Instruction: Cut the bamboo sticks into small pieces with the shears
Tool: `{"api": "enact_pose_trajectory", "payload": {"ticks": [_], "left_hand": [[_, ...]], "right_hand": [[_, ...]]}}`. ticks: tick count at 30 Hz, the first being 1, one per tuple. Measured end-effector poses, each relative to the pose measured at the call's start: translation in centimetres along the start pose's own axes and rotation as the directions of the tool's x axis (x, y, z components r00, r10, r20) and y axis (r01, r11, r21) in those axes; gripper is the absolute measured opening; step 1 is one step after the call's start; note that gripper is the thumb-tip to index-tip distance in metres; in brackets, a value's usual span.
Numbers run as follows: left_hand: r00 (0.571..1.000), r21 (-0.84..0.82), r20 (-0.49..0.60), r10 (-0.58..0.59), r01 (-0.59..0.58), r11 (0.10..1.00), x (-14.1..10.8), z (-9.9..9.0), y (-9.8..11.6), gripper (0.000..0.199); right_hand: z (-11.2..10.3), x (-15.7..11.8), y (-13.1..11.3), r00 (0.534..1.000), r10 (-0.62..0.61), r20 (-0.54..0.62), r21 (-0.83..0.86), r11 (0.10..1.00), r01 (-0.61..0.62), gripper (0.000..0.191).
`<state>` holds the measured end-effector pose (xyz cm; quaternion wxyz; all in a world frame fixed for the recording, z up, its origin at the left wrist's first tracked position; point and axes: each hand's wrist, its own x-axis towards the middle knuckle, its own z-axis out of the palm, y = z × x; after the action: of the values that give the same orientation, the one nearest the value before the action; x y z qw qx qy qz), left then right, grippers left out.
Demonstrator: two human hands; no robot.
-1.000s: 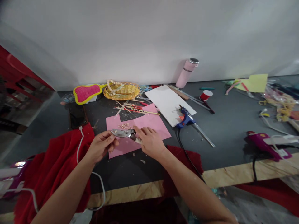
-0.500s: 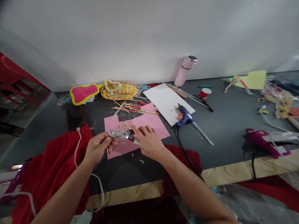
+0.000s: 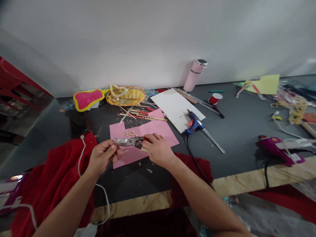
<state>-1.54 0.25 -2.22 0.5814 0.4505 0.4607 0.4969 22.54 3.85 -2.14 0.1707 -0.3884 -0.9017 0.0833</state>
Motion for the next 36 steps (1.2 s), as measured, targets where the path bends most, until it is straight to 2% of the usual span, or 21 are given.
{"api": "enact_pose_trajectory", "payload": {"ticks": [6,15,24,36], "left_hand": [[1.0,0.036,-0.008,0.007,-0.007,0.999,0.0,0.1,0.1,0.022],[1.0,0.057,0.013,0.017,-0.018,0.998,-0.1,0.4,0.3,0.021],[1.0,0.131,0.014,0.012,-0.014,0.991,-0.2,0.6,0.0,0.018],[1.0,0.14,0.008,0.021,-0.022,0.99,-0.2,1.0,0.3,0.019]], "right_hand": [[-0.4,0.1,-0.6,0.996,0.004,0.084,-0.051,0.999,0.0,0.045],[-0.1,0.1,-0.9,0.999,0.017,0.029,-0.085,0.996,-0.014,0.042],[-0.3,0.1,-1.1,1.0,0.02,0.013,-0.061,0.998,-0.019,0.042],[-0.1,0.2,-1.3,1.0,0.018,0.02,-0.024,1.0,-0.017,0.046]]}}
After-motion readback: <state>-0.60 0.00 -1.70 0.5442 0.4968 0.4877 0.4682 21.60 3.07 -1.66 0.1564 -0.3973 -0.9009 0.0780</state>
